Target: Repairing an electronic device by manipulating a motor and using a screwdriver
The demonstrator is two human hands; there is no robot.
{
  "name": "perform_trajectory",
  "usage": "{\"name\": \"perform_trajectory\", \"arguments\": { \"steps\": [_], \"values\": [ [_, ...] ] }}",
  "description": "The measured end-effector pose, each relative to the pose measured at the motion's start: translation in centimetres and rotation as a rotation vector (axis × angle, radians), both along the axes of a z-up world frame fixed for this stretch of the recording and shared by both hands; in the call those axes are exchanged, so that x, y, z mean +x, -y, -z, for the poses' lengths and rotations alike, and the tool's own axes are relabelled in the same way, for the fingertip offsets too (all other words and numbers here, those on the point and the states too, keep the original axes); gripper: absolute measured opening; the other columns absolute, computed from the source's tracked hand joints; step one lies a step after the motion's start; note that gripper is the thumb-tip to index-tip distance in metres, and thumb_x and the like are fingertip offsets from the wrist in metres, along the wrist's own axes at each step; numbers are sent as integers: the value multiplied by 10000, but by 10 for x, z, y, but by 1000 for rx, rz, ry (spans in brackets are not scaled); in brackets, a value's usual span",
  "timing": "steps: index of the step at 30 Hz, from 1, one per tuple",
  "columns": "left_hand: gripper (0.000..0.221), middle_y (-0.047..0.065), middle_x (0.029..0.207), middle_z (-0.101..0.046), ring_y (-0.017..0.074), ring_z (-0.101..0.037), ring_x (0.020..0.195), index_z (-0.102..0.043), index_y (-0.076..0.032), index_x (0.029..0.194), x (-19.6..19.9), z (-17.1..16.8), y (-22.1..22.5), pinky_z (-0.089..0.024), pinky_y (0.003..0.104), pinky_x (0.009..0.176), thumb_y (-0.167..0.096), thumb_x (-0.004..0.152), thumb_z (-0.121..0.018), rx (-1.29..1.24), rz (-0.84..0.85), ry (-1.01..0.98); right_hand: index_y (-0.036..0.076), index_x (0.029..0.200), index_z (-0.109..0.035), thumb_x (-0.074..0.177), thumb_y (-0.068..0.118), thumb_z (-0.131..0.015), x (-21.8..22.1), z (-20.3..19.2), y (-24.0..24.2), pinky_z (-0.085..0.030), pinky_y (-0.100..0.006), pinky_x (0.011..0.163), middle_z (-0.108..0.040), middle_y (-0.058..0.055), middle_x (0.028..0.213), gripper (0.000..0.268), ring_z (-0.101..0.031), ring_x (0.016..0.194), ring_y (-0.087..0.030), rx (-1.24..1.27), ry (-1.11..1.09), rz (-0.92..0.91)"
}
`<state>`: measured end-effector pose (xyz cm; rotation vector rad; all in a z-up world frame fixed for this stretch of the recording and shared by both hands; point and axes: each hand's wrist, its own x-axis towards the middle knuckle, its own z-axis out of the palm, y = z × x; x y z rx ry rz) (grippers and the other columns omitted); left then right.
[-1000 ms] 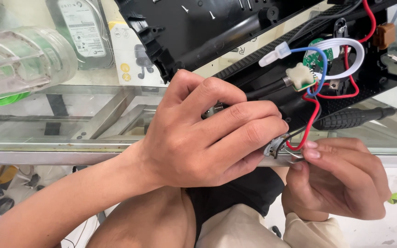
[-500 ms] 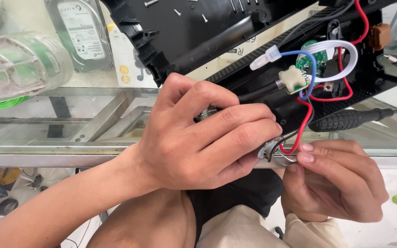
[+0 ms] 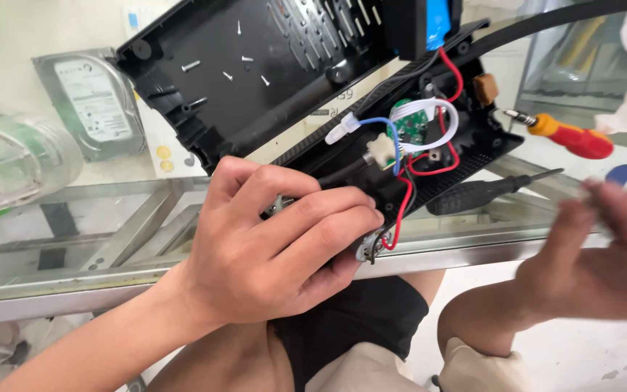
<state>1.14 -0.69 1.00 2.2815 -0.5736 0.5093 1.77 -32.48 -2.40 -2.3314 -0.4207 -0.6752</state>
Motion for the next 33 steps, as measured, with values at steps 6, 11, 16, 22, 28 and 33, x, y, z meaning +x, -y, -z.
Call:
{"name": "perform_trajectory", "arguments": {
  "steps": [6,11,16,22,28,33],
  "values": [
    [181,-100,1080,-770,173,-587,839,-753,-157,1044,0,-8,2,-325,337,755,-89,957,-609,-8,5,-4,-253,1277,-725,1174,-290,-726,37,-27,12,-573,-501,927,-701,-369,1184,110,-663,1091,-452,-248,-9,10],
    [162,-107,1134,-768,175,-611,876,-747,-166,1070,-3,-14,-1,-345,345,783,-102,994,-619,42,14,-16,-230,1245,-784,1174,-251,-778,46,-34,8,-563,-509,975,-778,-326,1172,75,-707,1066,-435,-395,34,-14],
    [124,-84,1092,-739,190,-586,872,-727,-187,1072,-4,-27,-3,-372,348,788,-141,1085,-613,91,1,8,-206,1332,-798,1103,-167,-711,41,-41,5,-446,-572,1065,-711,-406,1247,249,-665,1227,-511,-391,11,-127],
    [158,-42,1086,-707,193,-561,899,-722,-140,1118,-7,-29,-3,-369,355,788,-81,1105,-576,164,-7,27,-80,1313,-841,1118,-189,-820,44,-48,-5,-418,-550,1066,-587,-325,1401,224,-527,1296,-467,-528,-163,-115],
    [201,-27,1139,-714,195,-573,919,-732,-107,1148,-10,-30,-3,-370,350,823,-82,1112,-537,183,-20,11,-281,1313,-638,1319,-78,-521,33,-35,-2,-567,-585,1107,-684,-393,1213,235,-671,1044,-509,-276,29,-119],
    [198,-20,1126,-686,210,-570,926,-726,-140,1136,-13,-46,6,-375,379,841,-149,1122,-529,160,-50,-6,-208,1131,-560,1167,-17,-564,19,-15,-18,-461,-514,758,-575,-346,939,194,-524,833,-423,-9,225,-110]
  ]
}}
